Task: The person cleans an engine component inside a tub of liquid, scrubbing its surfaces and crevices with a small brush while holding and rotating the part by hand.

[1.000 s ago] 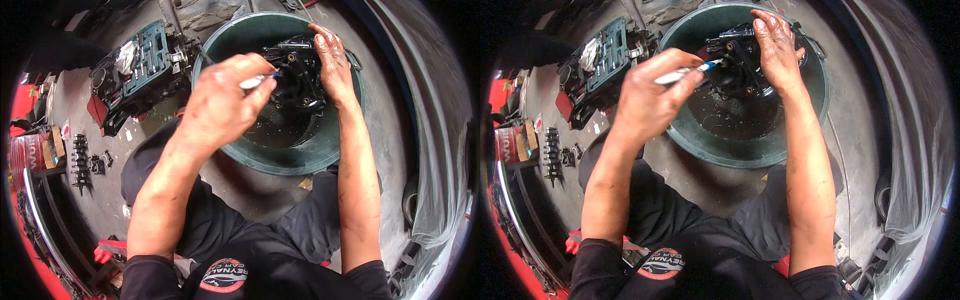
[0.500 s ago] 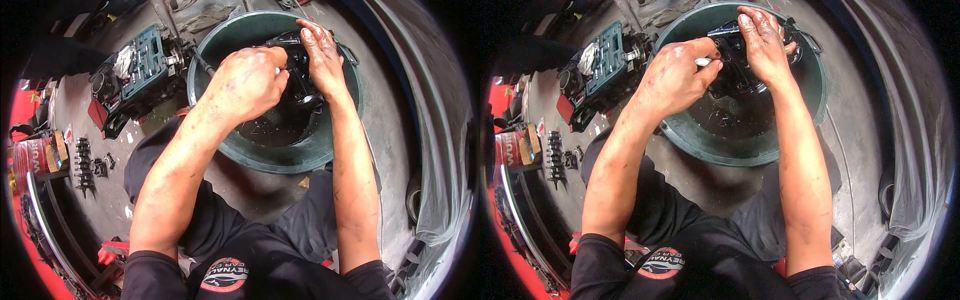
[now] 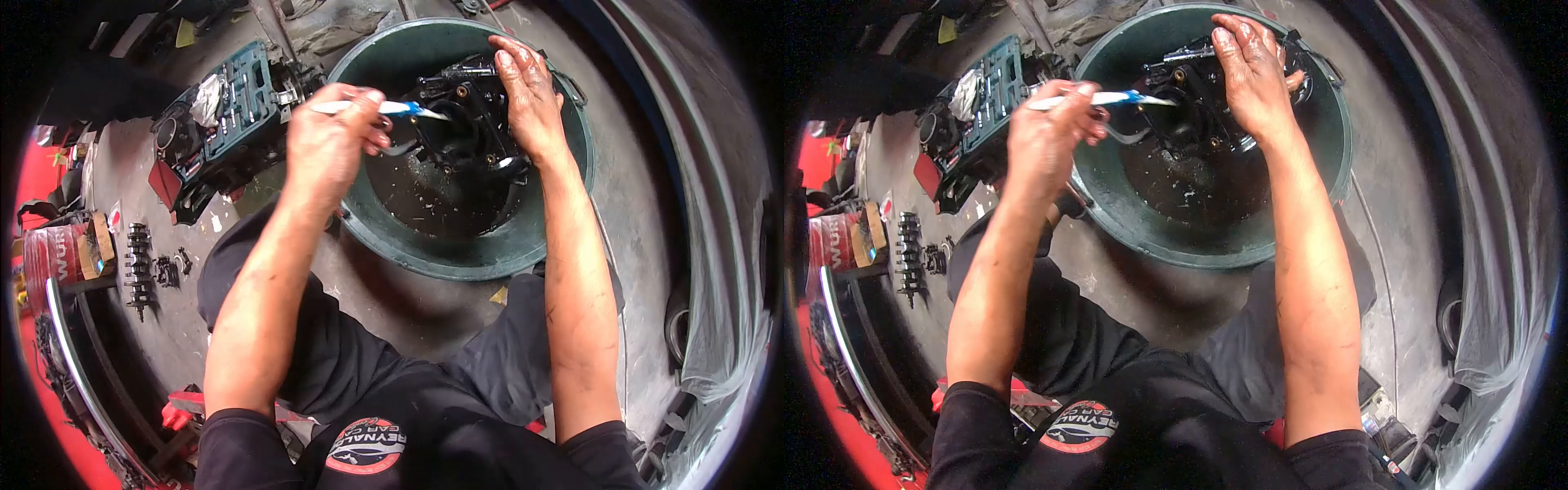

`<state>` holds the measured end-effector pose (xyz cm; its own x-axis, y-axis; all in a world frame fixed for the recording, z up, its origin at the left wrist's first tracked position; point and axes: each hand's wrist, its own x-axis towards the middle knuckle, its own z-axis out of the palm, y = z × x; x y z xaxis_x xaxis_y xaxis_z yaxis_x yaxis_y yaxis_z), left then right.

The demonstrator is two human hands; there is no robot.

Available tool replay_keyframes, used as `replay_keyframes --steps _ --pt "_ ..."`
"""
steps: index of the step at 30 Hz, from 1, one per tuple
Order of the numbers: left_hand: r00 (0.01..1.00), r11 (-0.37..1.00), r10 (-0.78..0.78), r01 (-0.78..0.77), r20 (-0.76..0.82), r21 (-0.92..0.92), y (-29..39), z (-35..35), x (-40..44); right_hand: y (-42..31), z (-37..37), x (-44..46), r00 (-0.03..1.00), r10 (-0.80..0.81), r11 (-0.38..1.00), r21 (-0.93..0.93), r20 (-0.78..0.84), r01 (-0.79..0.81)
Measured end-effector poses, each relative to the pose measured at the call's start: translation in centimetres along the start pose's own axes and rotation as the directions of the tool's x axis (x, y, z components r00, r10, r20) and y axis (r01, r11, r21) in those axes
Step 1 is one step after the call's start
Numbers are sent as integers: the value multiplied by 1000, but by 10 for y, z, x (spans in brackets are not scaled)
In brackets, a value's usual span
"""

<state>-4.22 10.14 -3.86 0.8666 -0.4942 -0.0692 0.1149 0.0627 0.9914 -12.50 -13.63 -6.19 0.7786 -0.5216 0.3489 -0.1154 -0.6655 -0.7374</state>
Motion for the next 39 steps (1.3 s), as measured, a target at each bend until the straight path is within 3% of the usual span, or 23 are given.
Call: replay_keyframes --steps 3,9,11,13,15,16,19,21,23,24,25,27,28,31,33,34,39 --pt "999 999 48 -47 -21 20 21 -19 -13 6 2 -1 999 -33 999 25 -11 33" --pt "993 967 79 -99 93 235 35 -13 -30 10 2 0 996 -84 993 84 -9 84" --pt "978 918 157 -195 134 345 34 -7 -33 10 2 1 997 -75 993 91 -10 76" --pt "937 785 293 -350 191 511 37 -1 -38 7 2 0 998 -57 996 71 -10 57" --pt "865 660 363 -501 346 560 36 -4 -33 4 1 -1 1000 -30 999 23 -7 30" --pt "902 742 278 -420 330 523 40 -1 -37 3 0 -1 1000 -29 999 25 -10 30" --pt "951 805 72 -234 301 546 57 2 -40 2 2 -1 999 -48 999 4 -23 48" --pt "934 781 163 -320 320 537 50 1 -33 3 2 -1 995 -88 995 -53 -43 86" --pt "910 712 207 -392 360 583 45 3 -23 5 4 0 996 -79 997 17 -42 80" --pt "924 709 123 -337 362 619 45 6 -20 4 4 1 996 -82 995 53 -41 84" --pt "925 677 75 -321 372 662 41 10 -17 3 3 1 995 -87 995 47 -41 89" --pt "901 486 66 -404 429 775 31 18 -9 3 3 0 994 -96 995 33 -44 97" --pt "908 417 -50 -359 415 835 30 24 -6 4 2 0 994 -100 994 35 -50 102" --pt "843 194 -162 -482 513 854 6 34 1 6 5 0 991 -123 991 43 -60 125" --pt "802 132 -361 -462 477 877 -2 47 12 4 4 -2 996 -72 997 13 -50 73" --pt "801 82 -332 -502 499 861 -9 50 13 0 4 -3 998 -52 999 6 -47 52" --pt "775 -33 -512 -449 371 893 -16 80 29 6 6 -2 999 -34 999 15 -42 35"
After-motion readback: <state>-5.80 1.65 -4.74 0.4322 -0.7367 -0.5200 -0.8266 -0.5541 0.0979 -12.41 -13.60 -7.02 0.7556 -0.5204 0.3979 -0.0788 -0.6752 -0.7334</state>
